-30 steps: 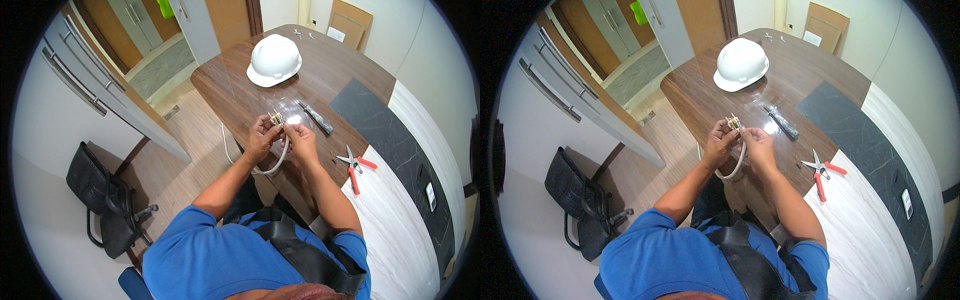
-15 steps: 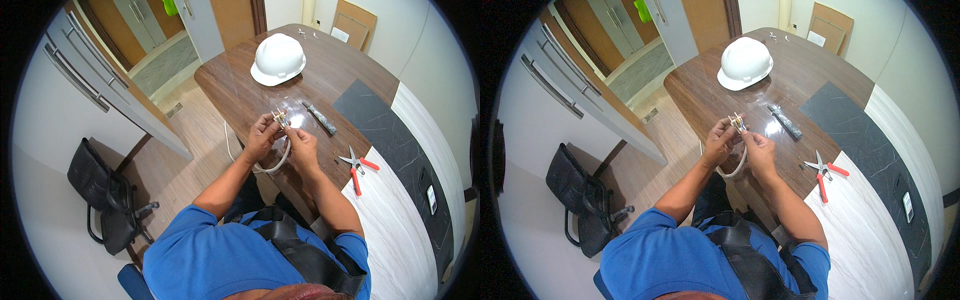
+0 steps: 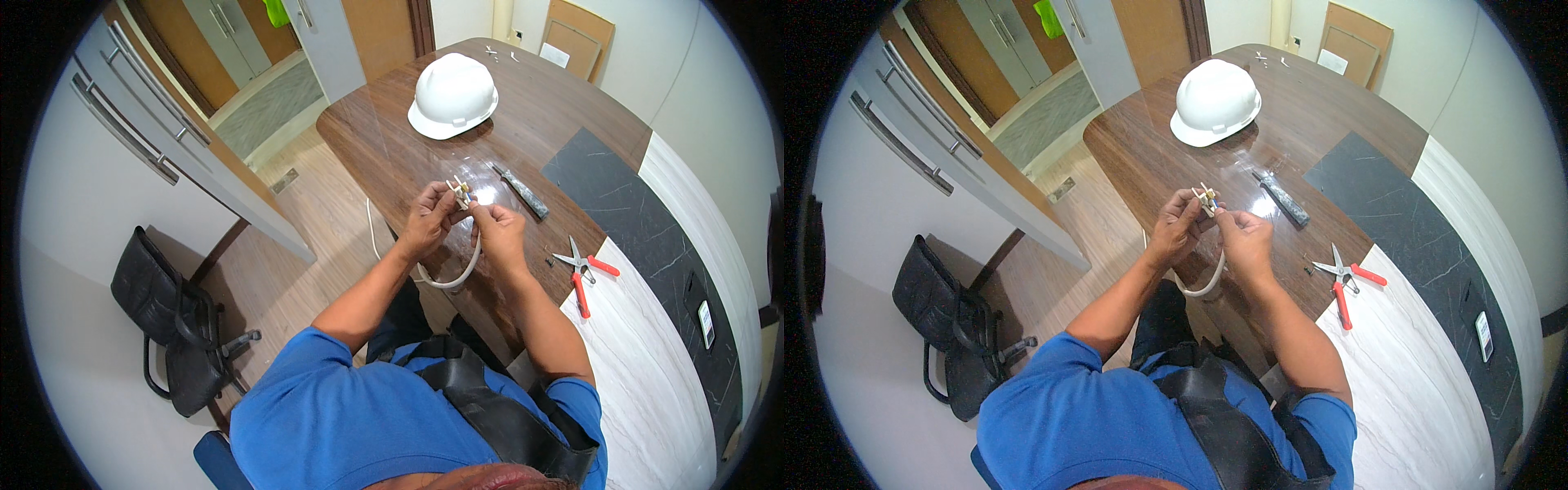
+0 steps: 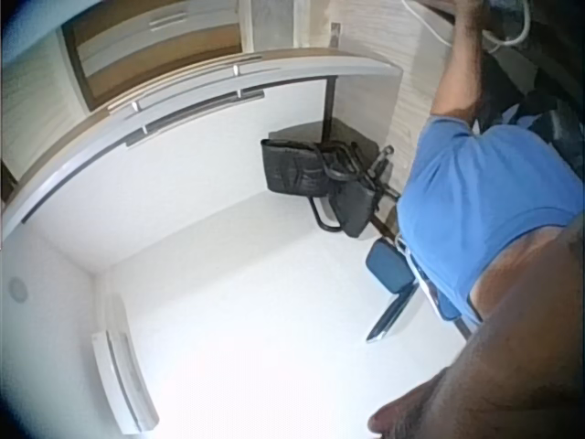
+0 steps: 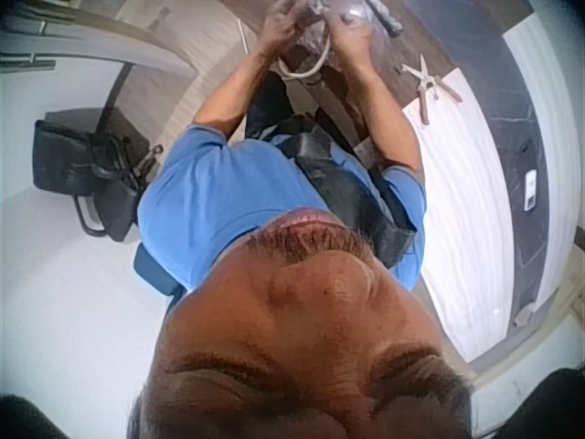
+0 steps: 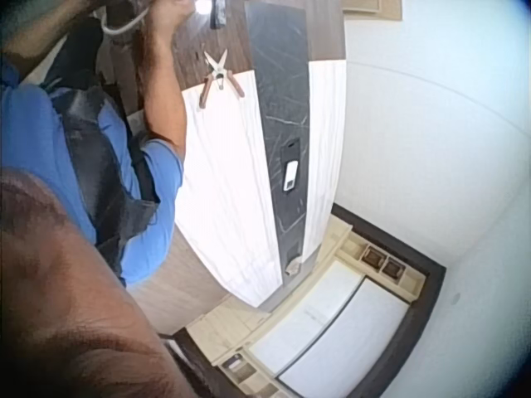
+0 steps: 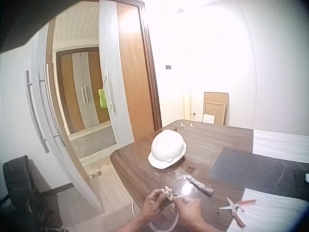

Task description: The person uses a screwdriver to tighten screws on a small electrical connector attached to a white cable. They then use pliers to strip the insulation from a blue wire and insert it into the connector, securing it with the screwdriver.

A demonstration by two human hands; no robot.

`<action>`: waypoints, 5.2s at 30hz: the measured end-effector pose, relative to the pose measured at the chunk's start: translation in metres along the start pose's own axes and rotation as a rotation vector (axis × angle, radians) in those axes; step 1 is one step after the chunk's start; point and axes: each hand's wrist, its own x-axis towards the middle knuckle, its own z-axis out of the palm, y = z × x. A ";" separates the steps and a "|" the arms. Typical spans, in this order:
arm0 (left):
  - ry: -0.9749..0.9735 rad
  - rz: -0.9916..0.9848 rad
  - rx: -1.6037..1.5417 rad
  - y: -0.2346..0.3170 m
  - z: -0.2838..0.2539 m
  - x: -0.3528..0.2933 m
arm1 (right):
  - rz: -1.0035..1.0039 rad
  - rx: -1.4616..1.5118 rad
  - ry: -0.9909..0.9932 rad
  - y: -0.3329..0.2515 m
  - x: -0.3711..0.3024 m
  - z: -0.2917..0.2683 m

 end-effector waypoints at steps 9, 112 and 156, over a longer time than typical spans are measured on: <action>-0.022 -0.070 -0.139 -0.004 -0.008 -0.001 | -0.171 -0.135 0.006 0.012 0.008 -0.002; -0.013 -0.741 0.505 0.058 0.077 -0.038 | 0.052 -0.480 -0.554 0.012 -0.057 -0.106; -0.113 -0.657 0.513 0.047 0.072 -0.040 | 0.033 -0.391 -0.586 0.016 -0.040 -0.117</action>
